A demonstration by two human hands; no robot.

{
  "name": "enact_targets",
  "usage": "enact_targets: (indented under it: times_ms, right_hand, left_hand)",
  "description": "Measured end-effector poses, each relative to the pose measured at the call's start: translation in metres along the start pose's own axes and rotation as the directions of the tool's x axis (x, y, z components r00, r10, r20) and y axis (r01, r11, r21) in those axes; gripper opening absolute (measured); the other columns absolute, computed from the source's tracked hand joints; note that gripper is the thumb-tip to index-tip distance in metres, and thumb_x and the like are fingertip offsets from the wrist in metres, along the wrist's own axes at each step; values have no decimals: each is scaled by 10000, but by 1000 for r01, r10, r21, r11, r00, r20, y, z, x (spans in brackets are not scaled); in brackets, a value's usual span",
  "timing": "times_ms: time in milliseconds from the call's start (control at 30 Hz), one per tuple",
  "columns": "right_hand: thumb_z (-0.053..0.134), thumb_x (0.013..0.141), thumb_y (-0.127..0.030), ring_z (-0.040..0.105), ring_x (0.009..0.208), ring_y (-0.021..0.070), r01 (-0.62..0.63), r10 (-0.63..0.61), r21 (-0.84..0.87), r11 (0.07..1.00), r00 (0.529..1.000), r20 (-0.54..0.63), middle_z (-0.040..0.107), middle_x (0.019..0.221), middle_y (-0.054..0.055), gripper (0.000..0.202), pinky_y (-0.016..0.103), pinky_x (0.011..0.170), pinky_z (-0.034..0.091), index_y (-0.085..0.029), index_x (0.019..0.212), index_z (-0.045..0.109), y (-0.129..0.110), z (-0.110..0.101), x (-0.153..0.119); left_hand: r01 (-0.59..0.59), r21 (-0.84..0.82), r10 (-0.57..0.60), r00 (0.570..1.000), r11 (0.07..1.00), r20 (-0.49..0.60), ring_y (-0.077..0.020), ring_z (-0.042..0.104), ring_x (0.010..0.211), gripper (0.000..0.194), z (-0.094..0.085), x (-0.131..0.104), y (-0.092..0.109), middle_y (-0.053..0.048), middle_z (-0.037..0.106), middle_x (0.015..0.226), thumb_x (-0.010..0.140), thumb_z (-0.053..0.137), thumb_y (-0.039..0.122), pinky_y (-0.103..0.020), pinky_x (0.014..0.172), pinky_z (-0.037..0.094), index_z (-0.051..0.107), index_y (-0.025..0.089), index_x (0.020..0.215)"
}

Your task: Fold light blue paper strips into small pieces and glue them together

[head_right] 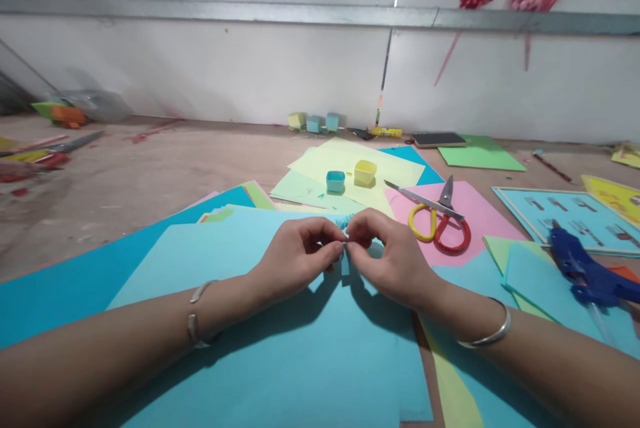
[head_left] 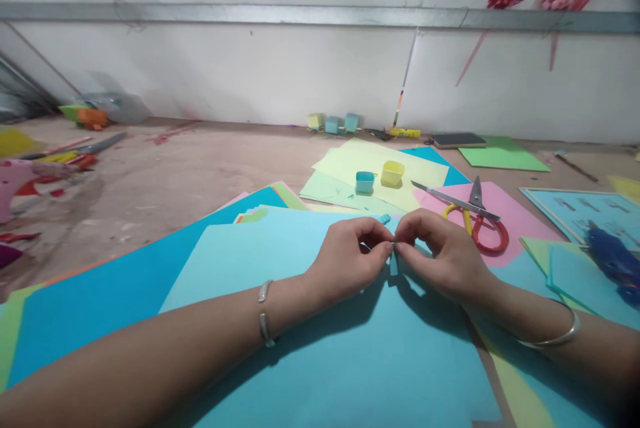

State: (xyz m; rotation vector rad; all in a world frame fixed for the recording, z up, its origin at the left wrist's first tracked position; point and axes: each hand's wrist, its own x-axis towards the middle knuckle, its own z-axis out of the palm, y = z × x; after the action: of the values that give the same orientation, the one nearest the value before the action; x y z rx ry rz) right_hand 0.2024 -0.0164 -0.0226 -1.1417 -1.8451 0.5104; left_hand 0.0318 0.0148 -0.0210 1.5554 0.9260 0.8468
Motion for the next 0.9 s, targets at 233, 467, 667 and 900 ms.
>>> enact_targets:
  times_ms: [233,467,667,900]
  right_hand:
    - [580,775,-108,558,621,120,-50,50,63,997,999,4,588,694,-21,117,242,573,485,-212,827,568,-5,0,-3]
    - [468,888,-64,645,793,165,448,-445,-225,865,893,69,681,879,56,222,291,681,550,-226,935,612,1,-6,1]
    - [552,881,-111,668,793,172,370,-371,-231,900,928,42,695,852,43,129,303,697,555,-225,888,610,0,-4,2]
    - [588,854,-179,619,686,157,0,1,28,1000,1000,-27,648,752,26,62,299,617,525,-197,797,606,0,1,0]
  left_hand:
    - [1,-52,2,999,999,48,-94,527,477,29,-1,-2,4,22,588,563,700,651,133,-221,481,434,642,149,678]
    - [146,-315,-148,989,938,19,-69,513,421,159,-3,2,6,24,577,511,711,733,228,-207,462,432,623,129,652]
    - [152,-368,-169,986,917,-13,-69,542,435,134,-1,3,4,9,611,545,707,745,195,-208,479,451,645,119,661]
    - [174,-430,-175,984,886,38,-96,592,496,224,0,3,2,-14,648,571,668,814,280,-228,526,500,676,105,692]
